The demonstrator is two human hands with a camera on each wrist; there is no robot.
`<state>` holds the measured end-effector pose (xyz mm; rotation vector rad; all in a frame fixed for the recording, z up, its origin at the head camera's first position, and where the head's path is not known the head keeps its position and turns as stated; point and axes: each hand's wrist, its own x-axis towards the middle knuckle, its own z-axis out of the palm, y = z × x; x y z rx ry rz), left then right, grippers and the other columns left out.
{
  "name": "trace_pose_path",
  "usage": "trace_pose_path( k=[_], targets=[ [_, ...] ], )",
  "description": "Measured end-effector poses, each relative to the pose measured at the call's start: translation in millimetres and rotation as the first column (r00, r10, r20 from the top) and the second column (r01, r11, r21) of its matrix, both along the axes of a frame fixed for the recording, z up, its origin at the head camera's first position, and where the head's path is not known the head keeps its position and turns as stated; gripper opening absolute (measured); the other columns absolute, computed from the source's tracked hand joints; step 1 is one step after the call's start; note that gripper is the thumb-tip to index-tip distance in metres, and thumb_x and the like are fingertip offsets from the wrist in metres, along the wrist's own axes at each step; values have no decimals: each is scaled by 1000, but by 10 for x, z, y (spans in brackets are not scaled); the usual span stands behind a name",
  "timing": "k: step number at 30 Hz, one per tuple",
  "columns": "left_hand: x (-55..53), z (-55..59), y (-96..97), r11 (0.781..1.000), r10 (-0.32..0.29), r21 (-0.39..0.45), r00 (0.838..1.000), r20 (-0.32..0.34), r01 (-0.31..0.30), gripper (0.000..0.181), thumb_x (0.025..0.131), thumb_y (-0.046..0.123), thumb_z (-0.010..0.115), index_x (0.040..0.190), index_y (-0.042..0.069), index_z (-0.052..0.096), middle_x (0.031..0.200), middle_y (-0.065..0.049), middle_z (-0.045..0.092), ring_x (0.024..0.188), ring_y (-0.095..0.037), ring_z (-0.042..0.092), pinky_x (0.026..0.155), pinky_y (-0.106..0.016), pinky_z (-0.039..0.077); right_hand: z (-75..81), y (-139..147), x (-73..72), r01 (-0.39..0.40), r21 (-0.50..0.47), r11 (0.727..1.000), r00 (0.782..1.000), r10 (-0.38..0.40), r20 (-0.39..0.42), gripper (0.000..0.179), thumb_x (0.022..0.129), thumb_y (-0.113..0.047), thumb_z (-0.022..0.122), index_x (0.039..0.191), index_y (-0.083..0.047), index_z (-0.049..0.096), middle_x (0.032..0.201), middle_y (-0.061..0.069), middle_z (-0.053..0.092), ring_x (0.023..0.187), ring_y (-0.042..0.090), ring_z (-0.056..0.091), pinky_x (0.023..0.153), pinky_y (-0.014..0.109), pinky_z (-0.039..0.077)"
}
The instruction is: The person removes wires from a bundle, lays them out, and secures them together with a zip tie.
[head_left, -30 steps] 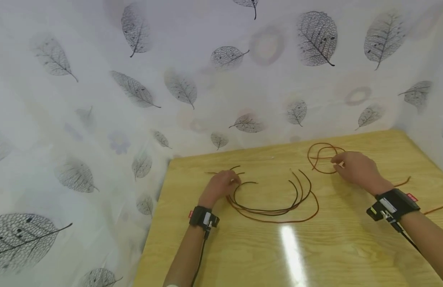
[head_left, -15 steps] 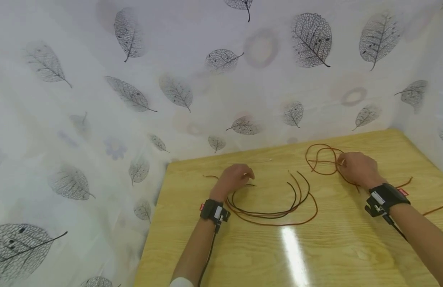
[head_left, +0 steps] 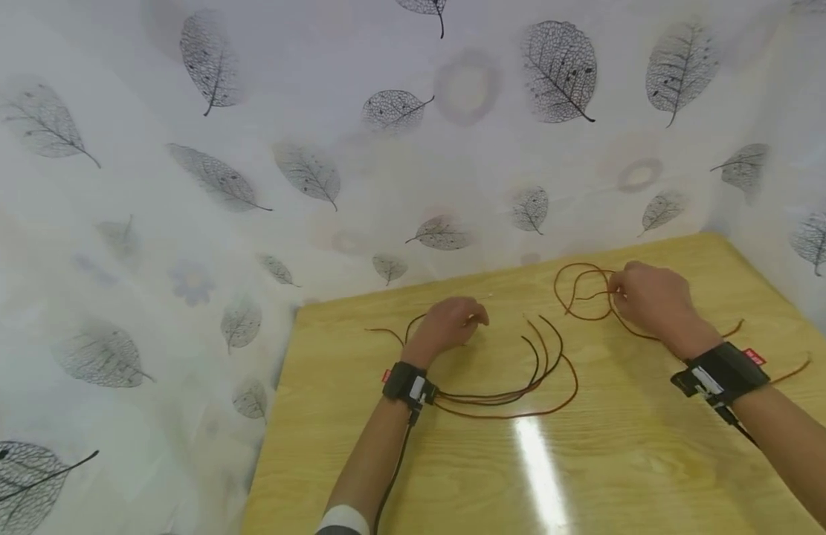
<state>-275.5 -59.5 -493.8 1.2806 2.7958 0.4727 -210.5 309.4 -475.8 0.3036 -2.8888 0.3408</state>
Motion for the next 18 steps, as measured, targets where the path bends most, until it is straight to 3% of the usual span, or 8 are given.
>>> trace_pose_path(
  k=[5,8,11,15,18],
  targets=[
    [45,49,-22,1000,-5,4,1000,2,5,20,100,9,65,111,20,77,109,8,73,99,-8,67,83,-18,52,118,-391,78,-124,-13,992,989,122,-81,12,82,-4,78,93,-9,78,85,7,67,63,22,62,44,34,45],
    [80,38,-61,999,-6,39,1000,12,6,26,97,11,71,122,18,73,115,6,72,103,-13,66,85,-20,52,57,-699,92,-272,-51,961,953,262,-152,13,80,-5,83,89,-14,79,82,1,64,63,16,59,48,30,46],
    [116,-1,-104,995,-32,97,999,36,29,36,94,16,77,129,19,69,123,5,69,111,-15,63,93,-24,50,-31,-1014,101,-391,-64,918,911,376,-172,14,80,-6,86,89,-15,80,82,0,65,65,15,59,54,31,50],
    [178,-68,-171,983,-94,159,995,36,87,24,93,22,79,117,20,77,117,10,70,110,-9,62,99,-23,46,-127,-1297,91,-486,-98,869,867,465,-178,16,80,-6,87,90,-16,80,86,0,67,69,14,62,60,32,53],
    [240,-103,-270,977,-99,196,991,85,81,13,96,26,75,106,21,81,106,16,72,98,-2,63,91,-20,49,-169,-1414,79,-537,-127,834,838,509,-198,17,80,-5,87,91,-16,80,87,-2,66,70,12,62,62,30,54]
  ],
)
